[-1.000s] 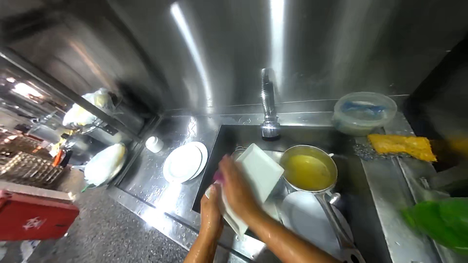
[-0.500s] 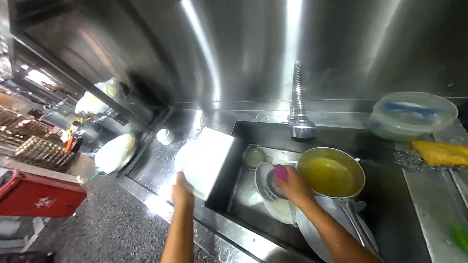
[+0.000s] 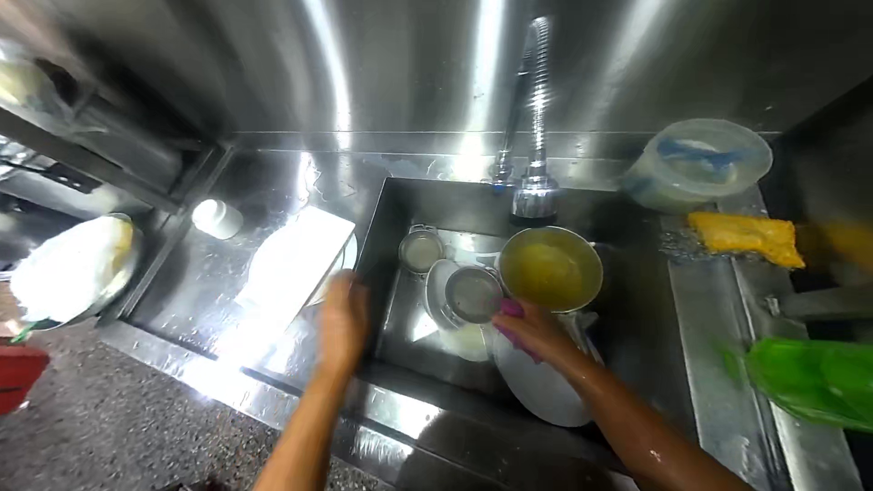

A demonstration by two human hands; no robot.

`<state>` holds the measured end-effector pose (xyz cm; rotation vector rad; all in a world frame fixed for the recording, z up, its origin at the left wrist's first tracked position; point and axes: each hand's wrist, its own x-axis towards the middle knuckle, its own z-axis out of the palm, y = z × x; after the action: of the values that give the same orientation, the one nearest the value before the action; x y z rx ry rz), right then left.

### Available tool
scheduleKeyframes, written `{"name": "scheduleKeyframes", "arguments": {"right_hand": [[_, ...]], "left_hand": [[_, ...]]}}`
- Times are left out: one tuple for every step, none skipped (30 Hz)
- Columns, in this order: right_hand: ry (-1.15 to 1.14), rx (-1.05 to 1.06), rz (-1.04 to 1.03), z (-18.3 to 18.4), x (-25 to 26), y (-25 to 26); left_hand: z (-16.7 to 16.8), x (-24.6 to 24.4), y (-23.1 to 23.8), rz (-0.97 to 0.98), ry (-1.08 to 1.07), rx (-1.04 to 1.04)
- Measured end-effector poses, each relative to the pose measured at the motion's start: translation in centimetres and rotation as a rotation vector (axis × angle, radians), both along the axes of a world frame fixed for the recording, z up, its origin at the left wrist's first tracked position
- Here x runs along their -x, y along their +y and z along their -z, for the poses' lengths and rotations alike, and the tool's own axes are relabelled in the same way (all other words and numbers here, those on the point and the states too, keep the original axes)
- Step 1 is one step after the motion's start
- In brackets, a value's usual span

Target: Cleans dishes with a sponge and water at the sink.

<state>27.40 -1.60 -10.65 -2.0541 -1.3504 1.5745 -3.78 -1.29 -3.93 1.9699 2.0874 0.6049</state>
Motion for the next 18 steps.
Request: {"name": "scheduleKeyframes", "arguments": {"right_hand": [[0.042, 0.015, 0.026, 0.0, 0.2, 0.0], [0.085, 0.023, 0.048, -0.3, 0.3, 0.1], [0.119, 0.015, 0.065, -0.7, 0.4, 0.1], [0.142, -0.001, 0.085, -1.3, 0.4, 0.3], [0.146, -0.02, 0.117, -2.2, 0.1, 0.6], [0.134, -0.056, 0.167, -3.3, -0.6, 1.0], [0.102, -0.123, 0.237, -4.4, -1.8, 1.5], [0.035, -0.229, 0.318, -5.3, -3.4, 2.1], [-0.061, -0.363, 0.404, -6.4, -5.1, 2.7], [-0.163, -0.526, 0.481, -7.5, -6.9, 3.5], [-0.283, -0.703, 0.534, -8.8, -8.7, 4.5], [-0.398, -0.895, 0.576, -9.8, -10.6, 6.0], [-0.509, -1.079, 0.584, -10.4, -12.5, 7.7], [-0.602, -1.204, 0.566, -10.8, -14.3, 9.5], [-0.681, -1.232, 0.521, -10.8, -15.9, 11.1], [-0.751, -1.16, 0.464, -10.4, -17.0, 12.5], [-0.796, -1.012, 0.409, -9.9, -17.6, 13.6], [-0.807, -0.839, 0.369, -9.4, -17.9, 14.6]], "left_hand": [[1.6, -2.5, 0.9, 0.11, -0.051, 0.135], [3.4, -4.8, 2.1, 0.16, -0.136, 0.269], [5.4, -6.5, 3.6, 0.155, -0.247, 0.4], [7.4, -7.7, 5.1, 0.11, -0.355, 0.529], [9.3, -8.5, 6.5, 0.045, -0.44, 0.641], [10.9, -9.1, 7.6, -0.019, -0.498, 0.723], [12.2, -9.7, 8.4, -0.076, -0.519, 0.781], [13.1, -10.1, 8.8, -0.12, -0.522, 0.811], [14.0, -10.2, 8.9, -0.151, -0.519, 0.804], [14.8, -10.2, 9.0, -0.169, -0.518, 0.788], [15.4, -10.1, 8.9, -0.175, -0.515, 0.775], [15.8, -9.8, 9.0, -0.175, -0.512, 0.762], [15.9, -9.7, 9.0, -0.171, -0.495, 0.743], [15.6, -9.6, 8.9, -0.159, -0.451, 0.717], [14.7, -9.7, 8.8, -0.14, -0.364, 0.693], [13.4, -9.8, 8.7, -0.12, -0.26, 0.676], [12.0, -9.9, 8.5, -0.101, -0.165, 0.647], [10.8, -9.8, 8.2, -0.084, -0.101, 0.589]]}}
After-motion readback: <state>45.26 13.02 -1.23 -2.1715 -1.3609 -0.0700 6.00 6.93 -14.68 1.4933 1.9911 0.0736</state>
